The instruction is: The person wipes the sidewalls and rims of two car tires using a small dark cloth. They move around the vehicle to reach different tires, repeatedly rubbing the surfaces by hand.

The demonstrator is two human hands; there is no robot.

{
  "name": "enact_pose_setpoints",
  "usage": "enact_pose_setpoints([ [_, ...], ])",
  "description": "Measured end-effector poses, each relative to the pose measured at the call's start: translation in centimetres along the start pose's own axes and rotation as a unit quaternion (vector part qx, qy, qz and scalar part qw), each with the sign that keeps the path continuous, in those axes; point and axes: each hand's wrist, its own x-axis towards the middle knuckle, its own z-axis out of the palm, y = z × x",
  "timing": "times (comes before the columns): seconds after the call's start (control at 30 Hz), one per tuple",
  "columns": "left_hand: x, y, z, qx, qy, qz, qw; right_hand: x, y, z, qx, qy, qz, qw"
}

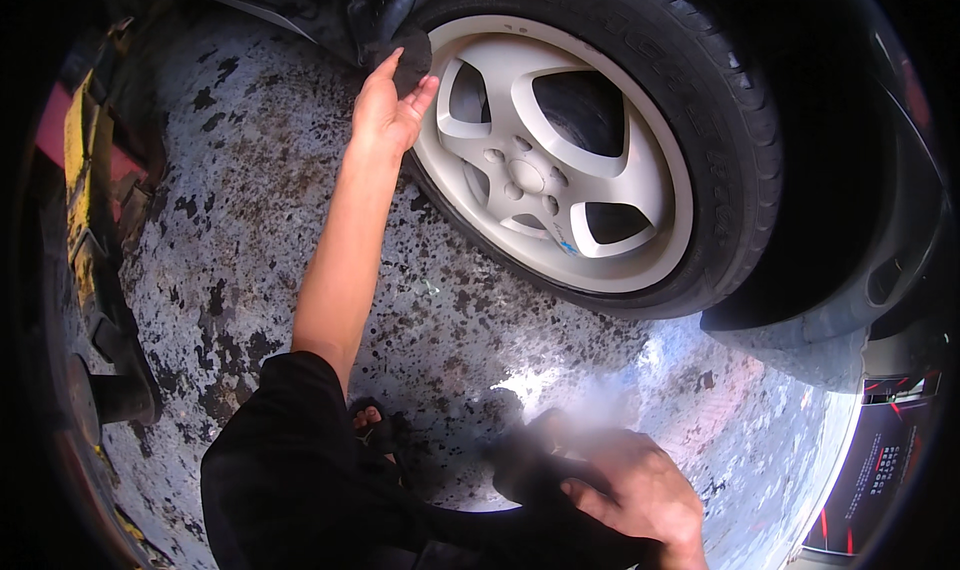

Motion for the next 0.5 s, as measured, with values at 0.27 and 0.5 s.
enact_pose_setpoints([
  [0.27,1.0,-0.4,2.9,-0.025,-0.009,0.030,0.999,-0.3,0.3,-0.1,-0.012,-0.007,-0.004,1.000],
  [0.5,-0.8,-0.5,4.9,-0.097,-0.048,0.007,0.994,-0.8,0.3,-0.6,0.016,-0.016,0.000,1.000],
])
